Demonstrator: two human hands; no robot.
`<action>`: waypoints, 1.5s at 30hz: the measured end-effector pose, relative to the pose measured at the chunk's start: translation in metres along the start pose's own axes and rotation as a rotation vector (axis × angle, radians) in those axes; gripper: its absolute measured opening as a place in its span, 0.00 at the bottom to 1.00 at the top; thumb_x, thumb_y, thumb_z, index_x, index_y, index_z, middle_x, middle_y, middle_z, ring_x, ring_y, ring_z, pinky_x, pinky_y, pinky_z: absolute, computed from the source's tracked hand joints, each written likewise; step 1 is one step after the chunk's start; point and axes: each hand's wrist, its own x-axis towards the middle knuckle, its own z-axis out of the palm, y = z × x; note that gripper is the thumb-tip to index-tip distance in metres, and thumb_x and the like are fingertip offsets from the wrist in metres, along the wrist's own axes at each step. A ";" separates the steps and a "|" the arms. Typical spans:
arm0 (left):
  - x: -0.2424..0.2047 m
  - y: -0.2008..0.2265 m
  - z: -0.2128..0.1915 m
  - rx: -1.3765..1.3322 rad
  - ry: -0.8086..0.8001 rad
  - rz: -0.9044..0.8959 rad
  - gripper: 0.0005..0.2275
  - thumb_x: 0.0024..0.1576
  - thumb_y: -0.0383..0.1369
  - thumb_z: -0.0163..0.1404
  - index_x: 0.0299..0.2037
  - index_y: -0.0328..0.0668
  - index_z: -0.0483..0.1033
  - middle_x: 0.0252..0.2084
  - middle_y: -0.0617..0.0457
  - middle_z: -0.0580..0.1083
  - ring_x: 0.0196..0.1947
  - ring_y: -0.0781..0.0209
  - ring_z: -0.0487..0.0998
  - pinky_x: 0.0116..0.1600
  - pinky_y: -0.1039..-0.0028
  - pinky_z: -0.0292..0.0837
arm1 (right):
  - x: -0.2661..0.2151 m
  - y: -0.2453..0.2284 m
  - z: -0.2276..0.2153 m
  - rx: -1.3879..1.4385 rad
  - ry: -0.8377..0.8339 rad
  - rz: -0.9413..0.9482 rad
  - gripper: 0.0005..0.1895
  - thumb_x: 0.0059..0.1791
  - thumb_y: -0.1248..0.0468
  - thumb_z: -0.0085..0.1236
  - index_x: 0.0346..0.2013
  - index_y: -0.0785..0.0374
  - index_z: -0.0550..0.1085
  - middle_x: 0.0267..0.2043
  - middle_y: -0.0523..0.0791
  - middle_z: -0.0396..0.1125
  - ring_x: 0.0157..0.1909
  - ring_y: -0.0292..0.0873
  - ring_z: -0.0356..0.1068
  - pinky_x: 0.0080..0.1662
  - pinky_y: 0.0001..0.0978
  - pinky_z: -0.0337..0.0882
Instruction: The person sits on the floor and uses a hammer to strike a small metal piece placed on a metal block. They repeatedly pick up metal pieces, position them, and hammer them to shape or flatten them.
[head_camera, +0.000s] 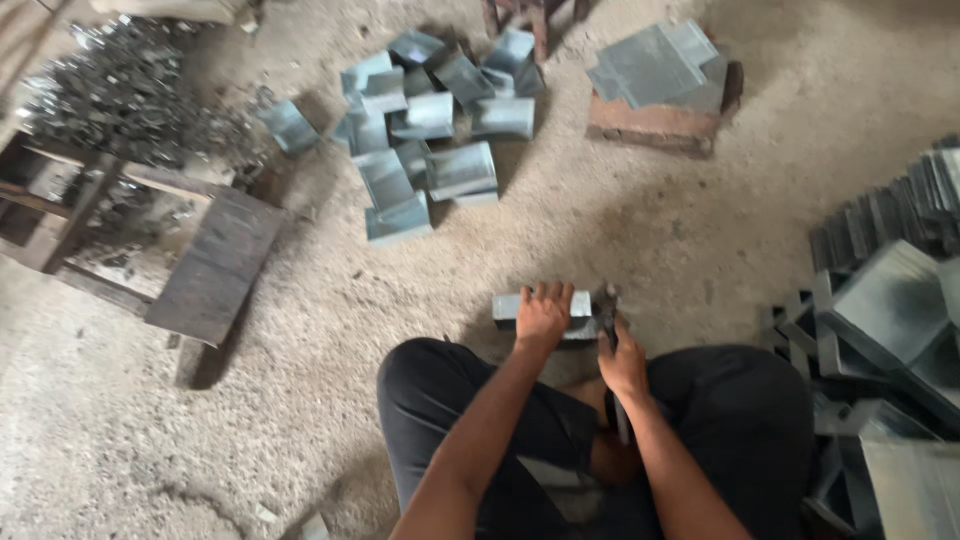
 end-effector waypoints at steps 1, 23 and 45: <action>-0.005 0.003 0.003 0.014 0.088 0.006 0.12 0.55 0.33 0.44 0.49 0.47 0.73 0.43 0.53 0.76 0.45 0.53 0.77 0.53 0.52 0.68 | -0.004 -0.002 -0.005 0.019 0.012 -0.049 0.26 0.54 0.61 0.57 0.66 0.67 0.68 0.50 0.64 0.72 0.53 0.67 0.71 0.50 0.50 0.72; -0.002 0.000 0.003 0.000 -0.003 -0.043 0.08 0.57 0.32 0.46 0.44 0.46 0.74 0.39 0.54 0.75 0.44 0.55 0.78 0.50 0.56 0.67 | 0.013 -0.124 -0.113 -0.039 -0.003 -0.138 0.25 0.57 0.63 0.52 0.68 0.67 0.66 0.49 0.64 0.71 0.46 0.61 0.76 0.44 0.46 0.74; -0.022 0.008 0.028 -0.979 0.375 -0.533 0.21 0.44 0.18 0.49 0.50 0.33 0.67 0.45 0.34 0.70 0.48 0.30 0.69 0.53 0.52 0.66 | -0.019 -0.216 -0.138 0.652 -0.183 0.001 0.26 0.57 0.66 0.54 0.70 0.58 0.61 0.36 0.43 0.67 0.23 0.28 0.61 0.23 0.22 0.60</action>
